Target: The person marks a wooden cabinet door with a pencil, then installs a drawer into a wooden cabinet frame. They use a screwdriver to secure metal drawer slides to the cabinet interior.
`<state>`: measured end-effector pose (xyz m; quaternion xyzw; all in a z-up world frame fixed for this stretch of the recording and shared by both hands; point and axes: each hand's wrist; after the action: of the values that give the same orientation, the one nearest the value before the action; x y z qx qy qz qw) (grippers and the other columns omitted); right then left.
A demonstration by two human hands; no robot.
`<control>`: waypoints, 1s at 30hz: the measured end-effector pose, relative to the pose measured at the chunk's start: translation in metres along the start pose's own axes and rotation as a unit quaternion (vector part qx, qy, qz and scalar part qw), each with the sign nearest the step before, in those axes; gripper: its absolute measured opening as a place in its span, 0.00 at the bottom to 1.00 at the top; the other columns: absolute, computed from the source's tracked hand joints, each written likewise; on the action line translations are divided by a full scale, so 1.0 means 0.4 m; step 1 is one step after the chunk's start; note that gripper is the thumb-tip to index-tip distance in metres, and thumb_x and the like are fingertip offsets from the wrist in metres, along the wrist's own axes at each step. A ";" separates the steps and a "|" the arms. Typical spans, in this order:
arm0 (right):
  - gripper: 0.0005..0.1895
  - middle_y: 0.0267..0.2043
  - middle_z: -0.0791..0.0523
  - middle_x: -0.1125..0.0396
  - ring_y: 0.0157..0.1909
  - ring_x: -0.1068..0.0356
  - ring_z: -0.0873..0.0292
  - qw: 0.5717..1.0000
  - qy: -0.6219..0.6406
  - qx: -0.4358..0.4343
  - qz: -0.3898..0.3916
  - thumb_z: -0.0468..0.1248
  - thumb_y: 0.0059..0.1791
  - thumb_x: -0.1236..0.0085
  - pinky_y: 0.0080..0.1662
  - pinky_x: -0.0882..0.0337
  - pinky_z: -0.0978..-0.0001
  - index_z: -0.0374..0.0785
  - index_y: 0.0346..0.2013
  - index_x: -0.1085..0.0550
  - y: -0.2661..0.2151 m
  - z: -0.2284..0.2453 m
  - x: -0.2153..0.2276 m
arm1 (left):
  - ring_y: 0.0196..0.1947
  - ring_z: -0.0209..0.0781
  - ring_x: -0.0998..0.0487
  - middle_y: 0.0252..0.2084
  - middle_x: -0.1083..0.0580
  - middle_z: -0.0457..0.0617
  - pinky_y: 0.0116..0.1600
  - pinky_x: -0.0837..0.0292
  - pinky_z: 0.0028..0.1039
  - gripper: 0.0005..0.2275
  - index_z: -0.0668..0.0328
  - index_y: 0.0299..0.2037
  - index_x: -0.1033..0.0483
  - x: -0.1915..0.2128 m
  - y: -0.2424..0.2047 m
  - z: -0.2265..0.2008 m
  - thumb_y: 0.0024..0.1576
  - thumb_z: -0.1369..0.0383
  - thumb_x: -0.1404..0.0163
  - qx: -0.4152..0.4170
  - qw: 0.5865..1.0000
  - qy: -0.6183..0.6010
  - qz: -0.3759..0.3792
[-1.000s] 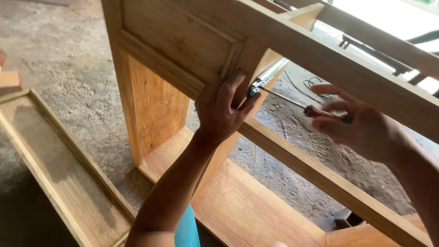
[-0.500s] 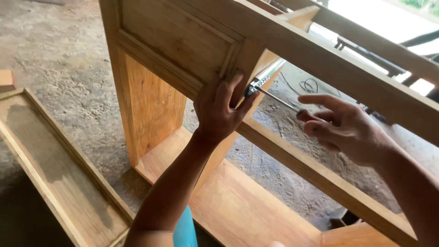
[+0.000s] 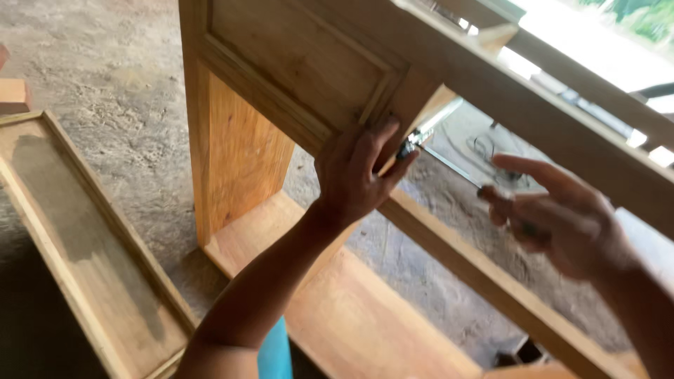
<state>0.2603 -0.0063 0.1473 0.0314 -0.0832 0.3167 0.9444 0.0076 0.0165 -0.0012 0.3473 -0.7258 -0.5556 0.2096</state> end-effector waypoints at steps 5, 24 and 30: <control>0.33 0.43 0.50 0.24 0.28 0.26 0.67 0.943 -0.314 -0.044 -0.103 0.27 0.45 0.45 0.25 0.24 0.75 0.40 0.67 0.32 -0.027 0.000 -0.011 | 0.37 0.51 0.22 0.41 0.24 0.53 0.41 0.26 0.38 0.22 0.62 0.54 0.27 -0.004 0.034 -0.001 0.56 0.61 0.32 -0.009 1.000 -0.007 0.008; 0.35 0.41 0.54 0.24 0.37 0.22 0.70 0.862 -0.487 0.021 -0.142 0.34 0.40 0.35 0.35 0.20 0.79 0.39 0.63 0.30 -0.058 -0.118 0.084 | 0.35 0.44 0.23 0.37 0.26 0.52 0.38 0.25 0.32 0.23 0.63 0.55 0.28 -0.007 0.020 0.017 0.57 0.61 0.32 -0.030 0.999 -0.015 0.007; 0.19 0.37 0.49 0.23 0.29 0.29 0.64 0.482 -0.765 0.418 -0.087 0.29 0.50 0.40 0.27 0.26 0.69 0.33 0.56 0.25 -0.060 -0.145 0.035 | 0.33 0.44 0.25 0.36 0.27 0.50 0.37 0.28 0.33 0.23 0.60 0.55 0.28 -0.013 0.010 0.017 0.57 0.61 0.31 -0.017 1.000 -0.008 -0.002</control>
<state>0.2938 -0.0105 0.0926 0.6596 -0.6272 0.0812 0.4061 0.0050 0.0254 0.0008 0.3404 -0.7172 -0.5711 0.2091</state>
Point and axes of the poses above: each hand's wrist, its own y-axis towards the middle knuckle, its own x-axis out of the back of the hand, z = x × y
